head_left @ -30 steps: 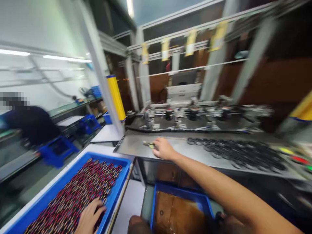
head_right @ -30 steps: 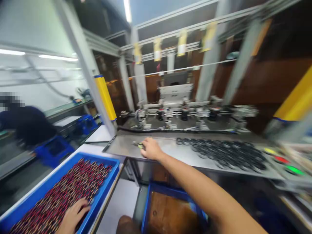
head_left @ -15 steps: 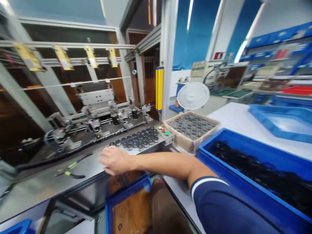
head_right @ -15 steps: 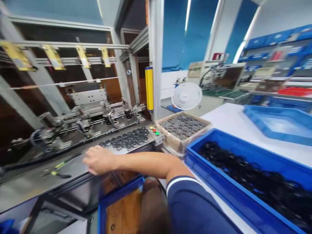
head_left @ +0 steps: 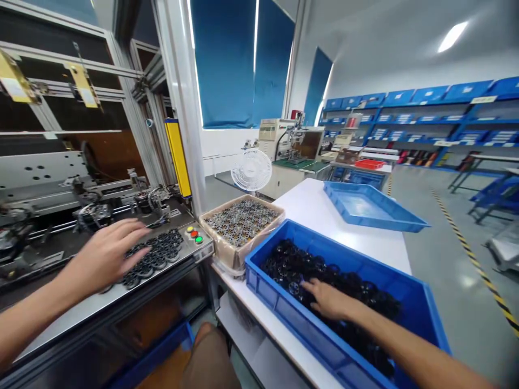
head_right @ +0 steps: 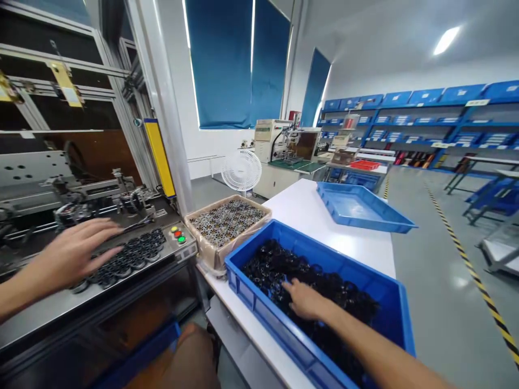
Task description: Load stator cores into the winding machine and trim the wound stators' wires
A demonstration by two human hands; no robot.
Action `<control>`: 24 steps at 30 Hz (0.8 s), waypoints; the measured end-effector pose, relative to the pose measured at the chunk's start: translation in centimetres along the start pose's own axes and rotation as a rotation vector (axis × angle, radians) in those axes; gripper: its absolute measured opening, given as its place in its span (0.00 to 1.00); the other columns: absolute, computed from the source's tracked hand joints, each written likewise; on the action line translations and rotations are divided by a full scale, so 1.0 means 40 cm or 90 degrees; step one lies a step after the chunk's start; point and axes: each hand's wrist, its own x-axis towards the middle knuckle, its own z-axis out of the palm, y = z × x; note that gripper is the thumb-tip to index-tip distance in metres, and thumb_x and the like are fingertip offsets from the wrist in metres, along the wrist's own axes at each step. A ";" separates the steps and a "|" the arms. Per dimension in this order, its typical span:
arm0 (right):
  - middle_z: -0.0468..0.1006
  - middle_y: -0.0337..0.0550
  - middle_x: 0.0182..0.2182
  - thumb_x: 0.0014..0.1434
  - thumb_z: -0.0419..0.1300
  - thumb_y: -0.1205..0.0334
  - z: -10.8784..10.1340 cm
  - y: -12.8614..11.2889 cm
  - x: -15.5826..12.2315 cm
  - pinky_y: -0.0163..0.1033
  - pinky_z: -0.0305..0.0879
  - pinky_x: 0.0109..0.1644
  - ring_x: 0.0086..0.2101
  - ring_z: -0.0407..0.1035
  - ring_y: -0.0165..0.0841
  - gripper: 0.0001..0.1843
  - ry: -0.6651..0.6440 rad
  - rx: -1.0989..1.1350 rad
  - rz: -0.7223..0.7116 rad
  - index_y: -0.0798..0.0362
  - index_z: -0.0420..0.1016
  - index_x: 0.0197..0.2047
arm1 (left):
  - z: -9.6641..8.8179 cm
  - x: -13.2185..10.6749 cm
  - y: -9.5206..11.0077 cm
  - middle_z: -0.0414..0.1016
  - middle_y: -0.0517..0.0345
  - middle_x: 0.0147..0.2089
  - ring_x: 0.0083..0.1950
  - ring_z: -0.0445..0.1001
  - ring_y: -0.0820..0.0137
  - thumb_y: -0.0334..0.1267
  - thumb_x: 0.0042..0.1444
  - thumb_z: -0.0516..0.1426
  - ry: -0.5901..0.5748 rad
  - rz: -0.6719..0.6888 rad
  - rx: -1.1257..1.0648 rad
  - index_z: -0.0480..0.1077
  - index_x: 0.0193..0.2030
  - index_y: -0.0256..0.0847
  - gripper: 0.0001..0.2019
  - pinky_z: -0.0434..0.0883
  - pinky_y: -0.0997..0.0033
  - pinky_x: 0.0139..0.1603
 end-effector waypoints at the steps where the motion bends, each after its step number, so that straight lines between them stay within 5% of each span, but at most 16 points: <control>1: 0.77 0.58 0.49 0.51 0.58 0.73 0.022 0.007 -0.004 0.40 0.69 0.48 0.45 0.76 0.42 0.26 -0.038 0.002 -0.012 0.57 0.75 0.55 | 0.056 0.103 0.017 0.76 0.47 0.50 0.56 0.70 0.50 0.46 0.57 0.55 -0.046 0.016 0.023 0.74 0.47 0.43 0.14 0.67 0.45 0.60; 4: 0.81 0.58 0.43 0.50 0.55 0.79 0.042 0.009 0.009 0.39 0.69 0.48 0.44 0.77 0.43 0.23 -0.109 0.000 -0.047 0.59 0.80 0.47 | 0.237 0.384 0.087 0.75 0.44 0.51 0.57 0.70 0.54 0.43 0.59 0.57 -0.128 0.037 0.035 0.73 0.49 0.37 0.15 0.67 0.49 0.60; 6: 0.81 0.61 0.40 0.49 0.54 0.81 0.028 0.008 0.019 0.42 0.69 0.49 0.45 0.77 0.46 0.21 -0.124 -0.004 -0.058 0.62 0.81 0.43 | 0.362 0.519 0.135 0.73 0.47 0.53 0.56 0.71 0.57 0.43 0.60 0.58 -0.179 0.030 0.033 0.70 0.52 0.36 0.16 0.69 0.48 0.57; 9: 0.81 0.64 0.40 0.53 0.52 0.79 -0.001 0.010 0.016 0.46 0.69 0.51 0.46 0.76 0.50 0.19 -0.119 0.005 -0.068 0.63 0.81 0.41 | 0.530 0.640 0.189 0.72 0.49 0.56 0.52 0.74 0.61 0.42 0.62 0.57 -0.249 0.012 0.012 0.68 0.55 0.38 0.16 0.73 0.52 0.52; 13: 0.82 0.56 0.39 0.54 0.53 0.76 -0.021 -0.002 -0.004 0.45 0.71 0.50 0.45 0.77 0.47 0.19 -0.103 0.043 -0.087 0.56 0.81 0.43 | 0.685 0.708 0.217 0.71 0.48 0.56 0.52 0.74 0.61 0.41 0.62 0.57 -0.289 -0.041 -0.022 0.67 0.56 0.39 0.17 0.74 0.53 0.51; 18: 0.83 0.54 0.38 0.46 0.59 0.77 -0.033 -0.016 -0.017 0.40 0.73 0.45 0.39 0.78 0.44 0.21 -0.090 0.012 -0.093 0.58 0.79 0.44 | 0.765 0.729 0.221 0.71 0.48 0.56 0.52 0.74 0.62 0.41 0.62 0.57 -0.294 -0.113 -0.075 0.68 0.56 0.38 0.17 0.74 0.53 0.50; 24: 0.83 0.54 0.35 0.49 0.58 0.74 -0.027 -0.012 -0.022 0.39 0.70 0.48 0.41 0.77 0.43 0.12 -0.071 0.022 -0.092 0.59 0.81 0.36 | 0.740 0.742 0.251 0.71 0.48 0.56 0.52 0.74 0.61 0.41 0.62 0.57 -0.249 -0.168 -0.195 0.68 0.56 0.38 0.17 0.74 0.53 0.50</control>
